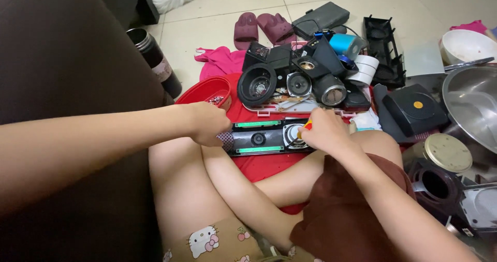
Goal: Installing a speaker driver into a plastic housing and securing it with screws using a screwdriver.
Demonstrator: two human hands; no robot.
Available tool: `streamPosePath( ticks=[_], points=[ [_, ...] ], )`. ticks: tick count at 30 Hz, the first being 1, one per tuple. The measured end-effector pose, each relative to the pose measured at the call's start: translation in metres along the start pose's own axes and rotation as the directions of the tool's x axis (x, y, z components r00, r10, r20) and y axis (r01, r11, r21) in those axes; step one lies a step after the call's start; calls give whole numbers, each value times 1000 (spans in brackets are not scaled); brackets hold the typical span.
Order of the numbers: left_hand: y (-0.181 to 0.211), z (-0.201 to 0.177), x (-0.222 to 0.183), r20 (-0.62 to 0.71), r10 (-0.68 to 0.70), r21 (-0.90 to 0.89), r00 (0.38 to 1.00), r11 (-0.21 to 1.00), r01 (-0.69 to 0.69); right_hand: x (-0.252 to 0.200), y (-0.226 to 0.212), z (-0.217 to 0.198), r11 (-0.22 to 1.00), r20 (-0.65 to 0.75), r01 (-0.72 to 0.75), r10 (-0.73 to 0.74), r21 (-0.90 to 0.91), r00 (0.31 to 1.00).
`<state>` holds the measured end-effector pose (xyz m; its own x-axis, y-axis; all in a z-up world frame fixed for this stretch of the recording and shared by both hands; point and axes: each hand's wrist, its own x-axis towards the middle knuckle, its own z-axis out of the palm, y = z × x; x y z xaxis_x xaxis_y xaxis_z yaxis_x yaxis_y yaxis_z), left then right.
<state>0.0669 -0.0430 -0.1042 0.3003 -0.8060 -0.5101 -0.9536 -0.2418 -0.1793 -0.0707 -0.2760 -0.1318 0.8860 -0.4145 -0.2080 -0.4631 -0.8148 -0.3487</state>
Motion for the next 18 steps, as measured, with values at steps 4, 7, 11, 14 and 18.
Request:
streamPosePath(
  ticks=[4, 7, 11, 14, 18],
  points=[
    [10, 1, 13, 33, 30, 18, 999, 999, -31, -18, -14, -13, 1000, 69, 19, -18, -14, 997],
    [16, 17, 31, 37, 14, 13, 999, 1000, -15, -21, -15, -12, 985, 51, 141, -136, -96, 989],
    [34, 44, 52, 20, 5, 21, 1000, 1000, -6, -11, -10, 1, 953, -50, 291, -296, -89, 954],
    [47, 61, 61, 2, -14, 18, 1000, 1000, 14, -10, -10, -4, 970, -40, 232, -235, -78, 971],
    [62, 74, 51, 106, -224, -287, 969, 926, 245, -14, -10, -12, 986, 63, 165, -163, -14, 985]
  ],
)
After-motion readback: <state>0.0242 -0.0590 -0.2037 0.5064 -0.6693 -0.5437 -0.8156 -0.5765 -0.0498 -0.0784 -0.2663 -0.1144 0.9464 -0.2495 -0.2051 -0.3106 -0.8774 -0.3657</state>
